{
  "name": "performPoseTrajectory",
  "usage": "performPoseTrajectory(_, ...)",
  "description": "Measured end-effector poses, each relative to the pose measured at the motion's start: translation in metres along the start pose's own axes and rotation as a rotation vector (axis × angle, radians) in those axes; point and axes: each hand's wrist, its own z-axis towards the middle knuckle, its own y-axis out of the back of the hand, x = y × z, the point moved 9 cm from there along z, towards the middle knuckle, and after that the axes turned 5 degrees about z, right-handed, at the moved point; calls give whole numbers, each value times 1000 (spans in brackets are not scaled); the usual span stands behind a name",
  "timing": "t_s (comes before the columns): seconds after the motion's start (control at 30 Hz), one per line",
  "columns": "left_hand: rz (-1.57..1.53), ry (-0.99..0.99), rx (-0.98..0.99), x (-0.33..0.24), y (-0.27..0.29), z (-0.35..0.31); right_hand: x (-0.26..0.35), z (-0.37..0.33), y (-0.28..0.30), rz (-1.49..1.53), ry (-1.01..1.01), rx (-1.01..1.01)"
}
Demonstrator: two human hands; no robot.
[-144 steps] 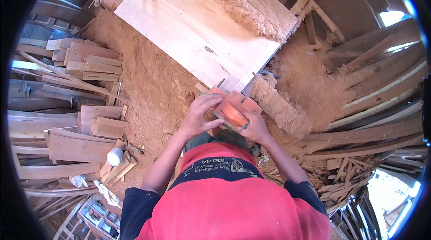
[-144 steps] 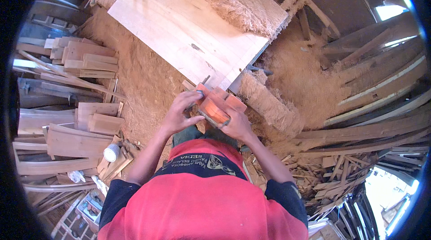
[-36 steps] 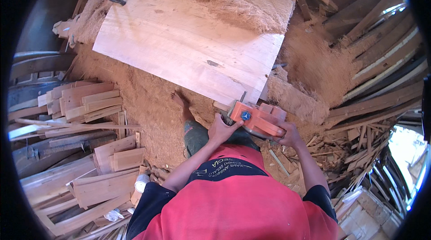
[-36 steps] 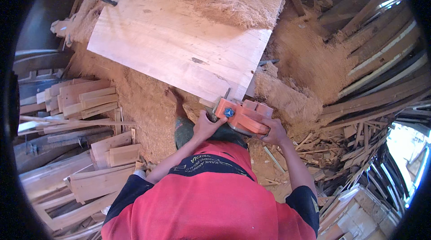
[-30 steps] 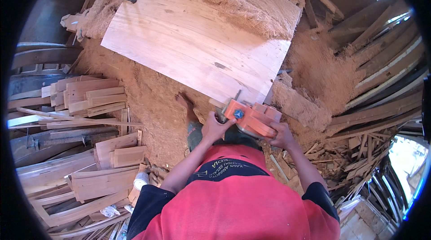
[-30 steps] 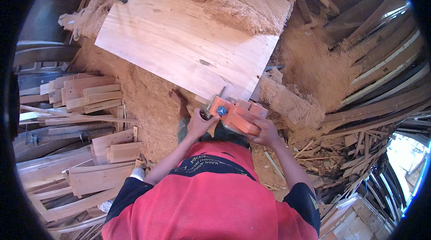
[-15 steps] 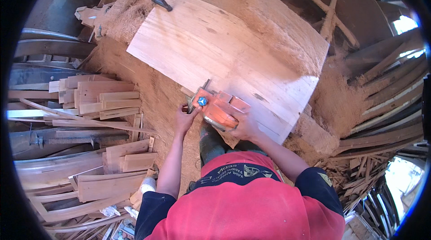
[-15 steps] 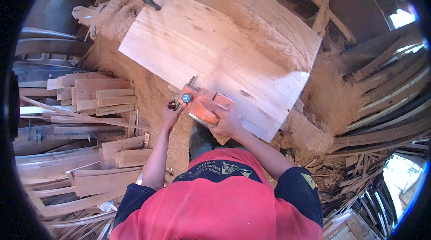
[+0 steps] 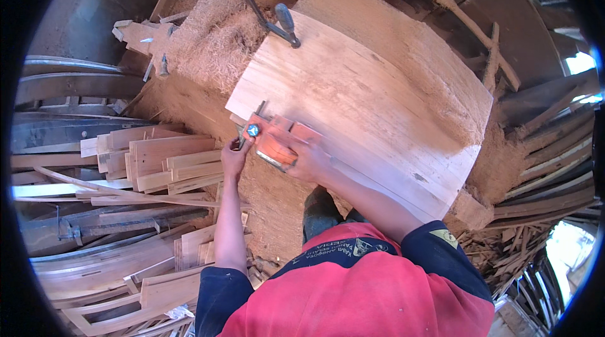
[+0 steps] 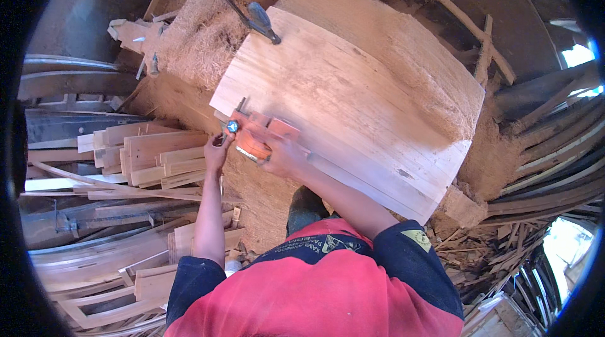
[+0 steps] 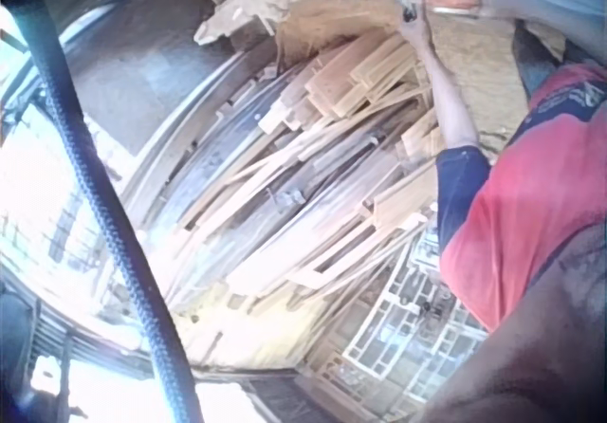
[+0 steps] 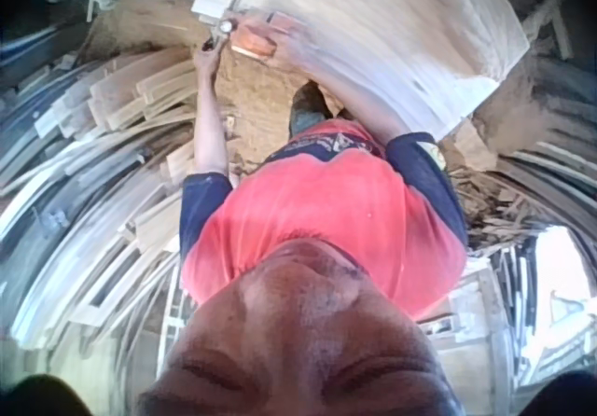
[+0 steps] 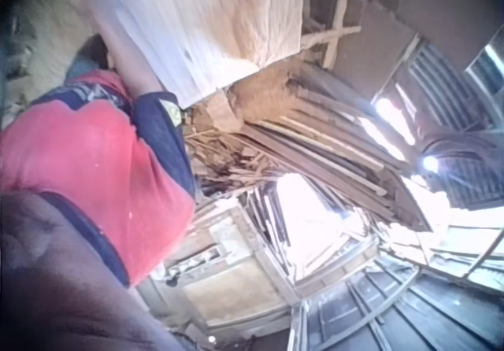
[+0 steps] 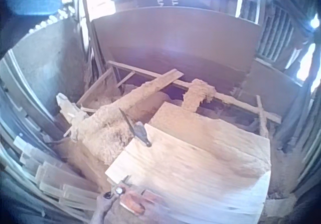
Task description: The person uses a hand-held power planer to smooth the surface of a wooden board, then lifts and turns the board over.
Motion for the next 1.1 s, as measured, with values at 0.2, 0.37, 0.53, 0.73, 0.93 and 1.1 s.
performPoseTrajectory(0.2, -98, -37, -54, 30, 66, 100, 17, 97, -67, 5, -51, 89)
performPoseTrajectory(0.37, -115, -37, -211, 72, 146, 174, 61, 160, -101, 91, 19, 98)
performPoseTrajectory(0.53, -186, 125, -169, 44, 94, 150, 36, 147, -72, 174, 128, -40)
performPoseTrajectory(0.73, -64, 43, -99, 70, 10, 29, -10, -7, -15, 119, -18, 171)
performPoseTrajectory(0.93, -57, 20, 140, 6, -168, -192, -85, -221, 112, -74, -88, 146)
performPoseTrajectory(1.1, 213, -64, 194, -32, -299, -379, -165, -420, 210, -91, -86, 143)
